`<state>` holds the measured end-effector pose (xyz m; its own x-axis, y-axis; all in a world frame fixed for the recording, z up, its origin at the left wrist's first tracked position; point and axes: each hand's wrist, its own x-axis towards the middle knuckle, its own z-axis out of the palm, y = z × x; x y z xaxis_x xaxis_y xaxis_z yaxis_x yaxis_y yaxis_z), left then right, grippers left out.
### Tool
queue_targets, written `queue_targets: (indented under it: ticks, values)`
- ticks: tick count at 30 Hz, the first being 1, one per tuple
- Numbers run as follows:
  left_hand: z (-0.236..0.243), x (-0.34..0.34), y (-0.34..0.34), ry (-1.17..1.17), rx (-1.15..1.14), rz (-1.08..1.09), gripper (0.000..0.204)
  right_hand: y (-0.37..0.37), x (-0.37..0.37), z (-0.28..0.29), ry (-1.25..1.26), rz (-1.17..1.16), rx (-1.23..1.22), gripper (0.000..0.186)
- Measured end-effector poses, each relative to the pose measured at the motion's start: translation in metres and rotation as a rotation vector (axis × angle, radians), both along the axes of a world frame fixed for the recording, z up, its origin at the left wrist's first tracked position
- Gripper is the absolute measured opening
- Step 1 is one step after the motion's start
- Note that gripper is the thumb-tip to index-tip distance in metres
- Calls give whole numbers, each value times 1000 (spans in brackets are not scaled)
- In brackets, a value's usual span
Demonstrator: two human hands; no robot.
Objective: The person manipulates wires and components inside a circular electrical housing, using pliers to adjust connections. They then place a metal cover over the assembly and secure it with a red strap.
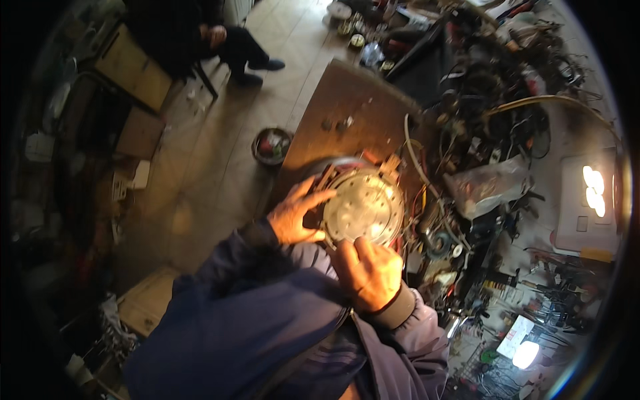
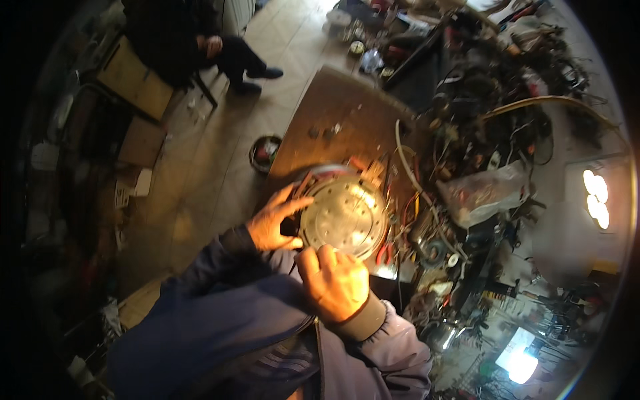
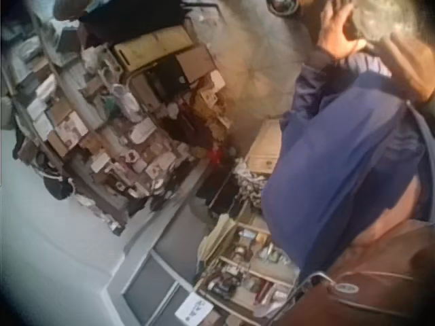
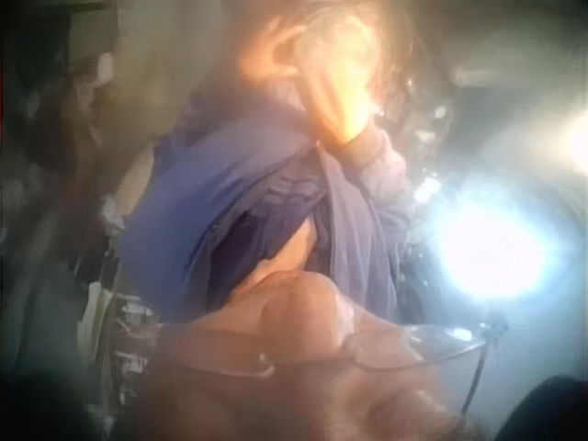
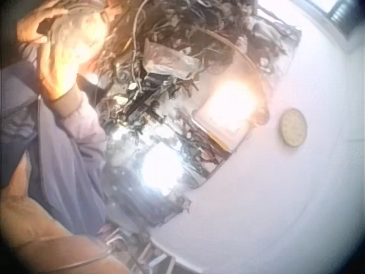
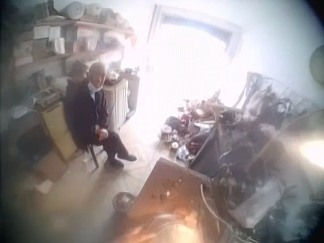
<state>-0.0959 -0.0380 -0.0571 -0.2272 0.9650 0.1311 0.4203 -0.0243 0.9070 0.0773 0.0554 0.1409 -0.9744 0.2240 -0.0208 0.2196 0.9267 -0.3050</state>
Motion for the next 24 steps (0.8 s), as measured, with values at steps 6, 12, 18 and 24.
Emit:
queue_targets:
  ticks: [6,12,18,24]
  values:
    - [-3,-20,-3,-141,-84,-73,75,2,5,-7,115,16,-202,38]
    - [28,-7,16,-29,-102,98,79,0,8,-6,3,20,-99,40]
    - [29,-10,21,7,-105,103,82,2,0,-9,37,17,-93,37]
    - [29,-7,23,-11,-96,117,82,4,-5,0,-58,29,-126,32]
